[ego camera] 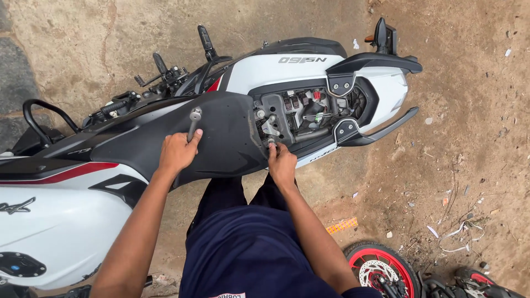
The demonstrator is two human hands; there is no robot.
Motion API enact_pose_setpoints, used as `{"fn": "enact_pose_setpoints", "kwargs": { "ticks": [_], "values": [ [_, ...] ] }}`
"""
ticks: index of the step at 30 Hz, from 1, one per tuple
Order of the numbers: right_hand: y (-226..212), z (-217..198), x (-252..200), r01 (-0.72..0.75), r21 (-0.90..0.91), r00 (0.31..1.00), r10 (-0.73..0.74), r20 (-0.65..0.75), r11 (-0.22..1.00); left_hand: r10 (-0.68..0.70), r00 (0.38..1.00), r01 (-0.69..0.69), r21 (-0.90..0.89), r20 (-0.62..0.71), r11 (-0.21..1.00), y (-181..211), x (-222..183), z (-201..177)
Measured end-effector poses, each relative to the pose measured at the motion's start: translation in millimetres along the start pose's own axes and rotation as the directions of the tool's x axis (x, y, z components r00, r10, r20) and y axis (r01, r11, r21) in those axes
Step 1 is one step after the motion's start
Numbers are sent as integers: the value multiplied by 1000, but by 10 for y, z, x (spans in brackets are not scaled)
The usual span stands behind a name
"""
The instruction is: Removing a motorcycle seat using a T-handle wrench and then measuring/preparing a new leather cover for it on a workbench.
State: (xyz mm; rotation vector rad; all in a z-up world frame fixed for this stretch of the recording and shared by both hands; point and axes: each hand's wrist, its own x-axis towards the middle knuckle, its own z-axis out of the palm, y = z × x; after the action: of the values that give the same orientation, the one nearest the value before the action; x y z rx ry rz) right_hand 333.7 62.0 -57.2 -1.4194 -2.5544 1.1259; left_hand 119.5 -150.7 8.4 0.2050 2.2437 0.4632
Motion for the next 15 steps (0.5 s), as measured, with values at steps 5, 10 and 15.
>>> {"fn": "enact_pose_setpoints", "kwargs": {
  "ticks": [5, 10, 15],
  "values": [
    [-111, 49, -48, 95, -126, 995, -99, -23, 987, -100, 991, 114, -189, 84, 975, -39, 425, -2],
    [-180, -20, -133, 173, -187, 985, -174, 10, 967, -100, 988, 128, -262, 118, 956, -129, 583, 122],
    [-413, -159, -103, -200, 161, 979, 205, -13, 967, -54, 990, 93, -321, 129, 943, -208, 597, 100]
  ]
}}
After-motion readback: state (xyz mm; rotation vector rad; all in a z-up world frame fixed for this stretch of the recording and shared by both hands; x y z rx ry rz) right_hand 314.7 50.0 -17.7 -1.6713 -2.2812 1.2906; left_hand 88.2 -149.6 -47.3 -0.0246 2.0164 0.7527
